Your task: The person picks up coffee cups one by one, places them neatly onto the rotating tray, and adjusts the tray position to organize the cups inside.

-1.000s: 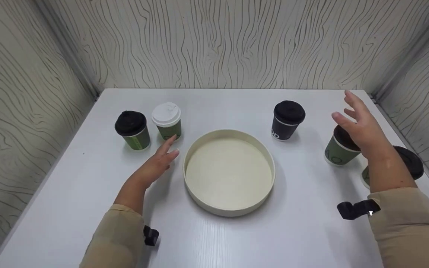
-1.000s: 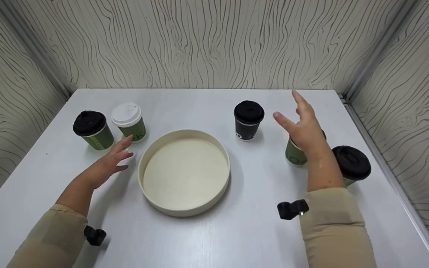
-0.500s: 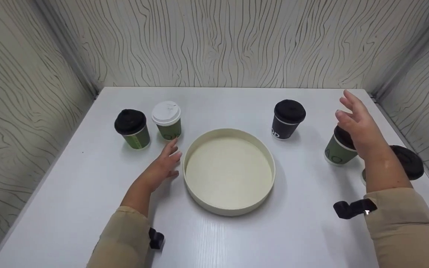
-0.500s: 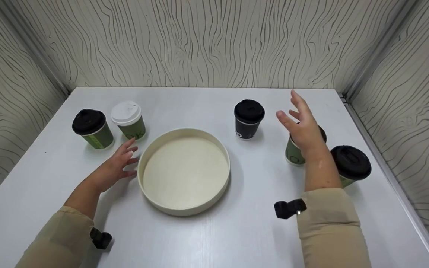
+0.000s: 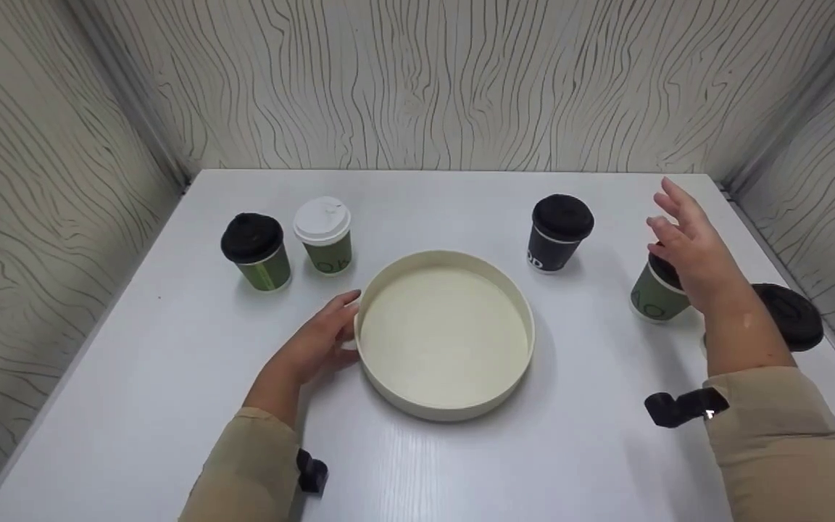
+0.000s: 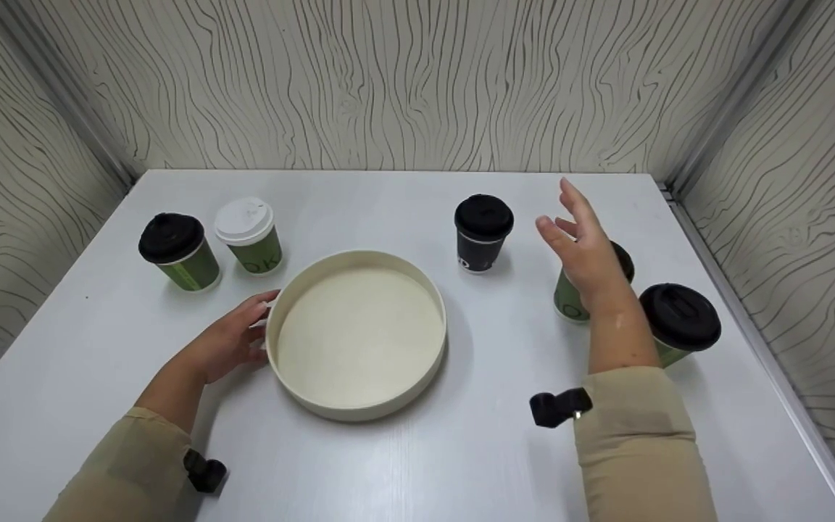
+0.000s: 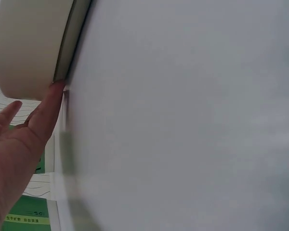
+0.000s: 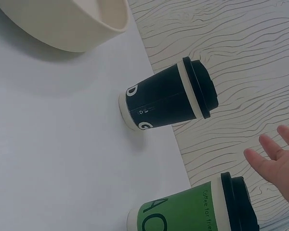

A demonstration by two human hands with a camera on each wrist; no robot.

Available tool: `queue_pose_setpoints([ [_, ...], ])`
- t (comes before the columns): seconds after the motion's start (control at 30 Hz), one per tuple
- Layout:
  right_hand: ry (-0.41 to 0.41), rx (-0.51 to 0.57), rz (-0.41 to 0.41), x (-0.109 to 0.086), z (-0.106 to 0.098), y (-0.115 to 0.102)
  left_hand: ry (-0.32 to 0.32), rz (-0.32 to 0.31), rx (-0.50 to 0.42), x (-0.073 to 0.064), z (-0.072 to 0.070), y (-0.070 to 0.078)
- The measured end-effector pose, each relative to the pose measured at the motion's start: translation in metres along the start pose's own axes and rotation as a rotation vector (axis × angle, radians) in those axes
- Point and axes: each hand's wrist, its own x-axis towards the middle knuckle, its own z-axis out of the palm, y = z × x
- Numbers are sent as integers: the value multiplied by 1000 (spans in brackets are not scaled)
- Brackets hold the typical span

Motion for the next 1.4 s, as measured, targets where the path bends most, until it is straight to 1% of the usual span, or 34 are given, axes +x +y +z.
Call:
queue_pose_setpoints([
  [0.13, -5, 26, -1, 0, 0, 0, -21, -30, -65, -1, -2, -2],
  [0.27, 1, 29, 8, 1, 0, 0, -36, -41, -84, -1, -4, -4],
  [0.4, 9, 16, 15, 2, -1, 1, -45, -39, -69, 1, -7, -6],
  [0.5, 9, 23, 18, 2, -1, 1, -42, -41, -47, 2, -9, -7],
  [0.57, 7, 31, 20, 3, -1, 2, -37, -46, -48, 3, -9, -8],
  [0.7, 12, 76, 25, 3, 0, 2, -53, -39, -53, 4, -9, -9],
  [0.8, 17, 115, 24, 4, 1, 2, -75, -18, -60, 3, -9, -11],
  [0.9, 19, 131, 18, 5, 2, 2, -89, -4, -59, 3, -9, -11],
  [1.03, 13, 172, 20, 9, 3, 0, -98, -16, -49, 3, -9, -10],
  [1.13, 12, 233, 16, 12, 6, -1, -101, -33, -47, 2, -9, -9],
  [1.4, 24, 337, -15, 23, 26, 3, -98, -62, -46, 0, -8, -7],
])
